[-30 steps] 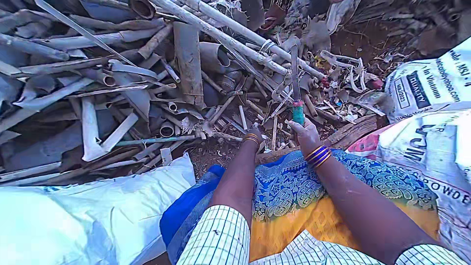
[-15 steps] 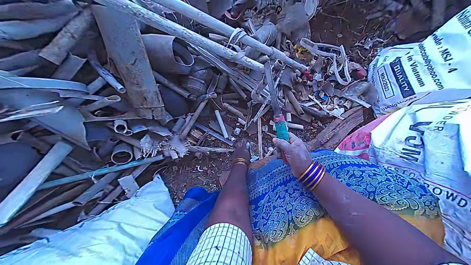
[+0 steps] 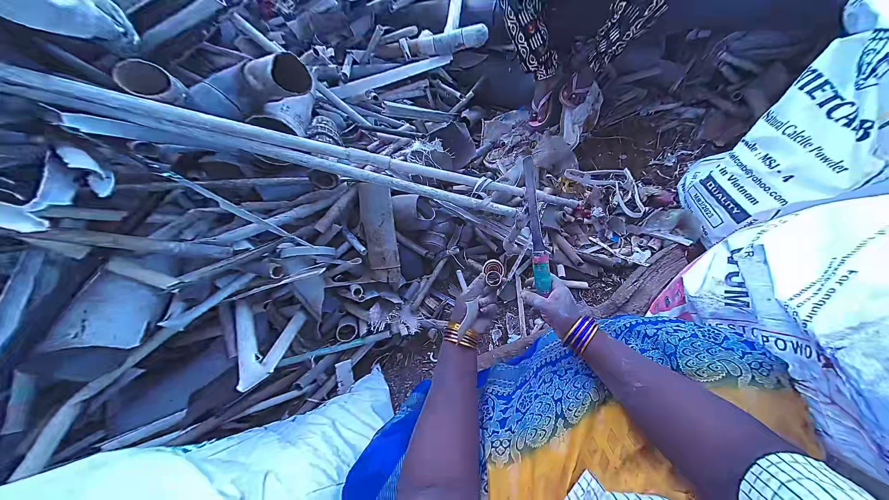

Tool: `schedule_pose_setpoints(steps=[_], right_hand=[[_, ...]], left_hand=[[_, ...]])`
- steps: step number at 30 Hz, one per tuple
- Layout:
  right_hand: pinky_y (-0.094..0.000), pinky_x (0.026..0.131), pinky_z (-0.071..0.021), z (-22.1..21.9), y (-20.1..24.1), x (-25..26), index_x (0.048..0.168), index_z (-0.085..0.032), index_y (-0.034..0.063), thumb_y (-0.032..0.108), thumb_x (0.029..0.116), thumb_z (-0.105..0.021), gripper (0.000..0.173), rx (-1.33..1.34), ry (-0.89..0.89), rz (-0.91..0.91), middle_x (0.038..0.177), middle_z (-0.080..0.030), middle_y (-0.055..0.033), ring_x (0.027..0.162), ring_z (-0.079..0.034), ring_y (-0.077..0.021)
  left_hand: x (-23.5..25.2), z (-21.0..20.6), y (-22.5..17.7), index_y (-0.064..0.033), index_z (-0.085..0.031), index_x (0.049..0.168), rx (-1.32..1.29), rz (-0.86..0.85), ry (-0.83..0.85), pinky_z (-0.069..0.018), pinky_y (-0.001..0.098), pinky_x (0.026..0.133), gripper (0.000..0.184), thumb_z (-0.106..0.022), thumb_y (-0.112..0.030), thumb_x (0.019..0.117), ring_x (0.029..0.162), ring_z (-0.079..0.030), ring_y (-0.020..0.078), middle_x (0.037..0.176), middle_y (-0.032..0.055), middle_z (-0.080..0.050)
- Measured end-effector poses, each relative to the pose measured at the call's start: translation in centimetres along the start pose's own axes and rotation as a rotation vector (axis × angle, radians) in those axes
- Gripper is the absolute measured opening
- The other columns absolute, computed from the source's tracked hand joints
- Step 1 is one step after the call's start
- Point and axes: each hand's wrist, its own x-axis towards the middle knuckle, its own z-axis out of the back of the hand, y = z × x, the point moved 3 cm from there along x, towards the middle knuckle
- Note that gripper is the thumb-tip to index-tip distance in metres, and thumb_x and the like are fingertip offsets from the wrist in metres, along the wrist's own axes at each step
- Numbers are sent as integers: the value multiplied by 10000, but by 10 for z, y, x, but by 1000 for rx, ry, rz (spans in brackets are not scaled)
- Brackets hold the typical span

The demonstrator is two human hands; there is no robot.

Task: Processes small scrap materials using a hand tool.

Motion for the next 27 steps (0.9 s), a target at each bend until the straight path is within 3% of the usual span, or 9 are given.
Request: schedule_pose_setpoints(steps=[5,9,11,14,18,21,23,25,27], right_hand=[[-214,763,-551,0,27,-42,1367,-492,-39,57,765,-852,708,26,102,176,1142,-662,-122,903,-658,-72],[-240,900,-540,12,46,-77,1338,-502,-61,106,713,-881,750,-121,172,326,1138,-650,-124,989,-647,-83],[-233,832,-555,24,52,-100,1286,-522,-51,77,735,-858,658,-56,156,320,1053,-659,-90,899,-655,-70],[-201,552,-506,42,64,-130,1132,-480,33,-46,866,-688,347,291,176,189,847,-630,-26,629,-601,-62],[-192,511,-515,67,72,-158,1140,-473,76,51,972,-533,180,583,273,111,909,-697,-67,683,-682,-93],[-237,628,-557,77,80,-175,1092,-483,43,-88,870,-652,308,399,114,274,856,-657,-34,707,-655,-90],[-207,707,-550,81,83,-180,1073,-540,3,-51,759,-785,401,93,30,454,876,-635,-6,749,-629,-35],[-205,818,-536,83,85,-185,1129,-609,-51,26,771,-777,403,-146,66,567,1014,-647,-48,882,-626,-29],[-227,902,-519,78,88,-190,1206,-625,-90,-22,805,-703,415,-285,128,609,1209,-635,-154,1032,-622,-85]], left_hand=[[-74,-61,22,-106,-565,1047,72,45,-1,-374,102,375,335,-249,-178,1131,409,-458,-28,663,-35,-600],[-115,-100,33,-52,-493,1286,398,-63,-103,-356,119,384,217,-383,-138,1119,430,-420,-18,687,-23,-554],[-136,-118,39,4,-504,1352,560,-122,-203,-350,138,391,294,-455,-145,1103,436,-441,-12,733,10,-644],[-161,-136,46,19,-527,1332,634,-137,-247,-330,137,388,309,-447,-182,1111,428,-446,-31,816,42,-736],[-178,-155,63,12,-593,1115,687,-107,-184,-332,139,377,251,-464,-203,1106,403,-426,-20,704,15,-683],[-189,-182,78,21,-670,1111,835,-71,-74,-331,155,387,349,-463,-261,1106,407,-424,-14,720,16,-705],[-190,-192,85,2,-693,1056,928,-101,-63,-358,166,421,370,-477,-295,1101,440,-457,-15,769,20,-734],[-187,-195,86,-8,-685,950,1003,-159,-114,-403,189,474,343,-528,-283,1080,484,-480,15,696,-2,-647],[-186,-193,86,-16,-681,918,1060,-205,-133,-445,207,537,285,-567,-233,1063,537,-519,32,675,-15,-605]])
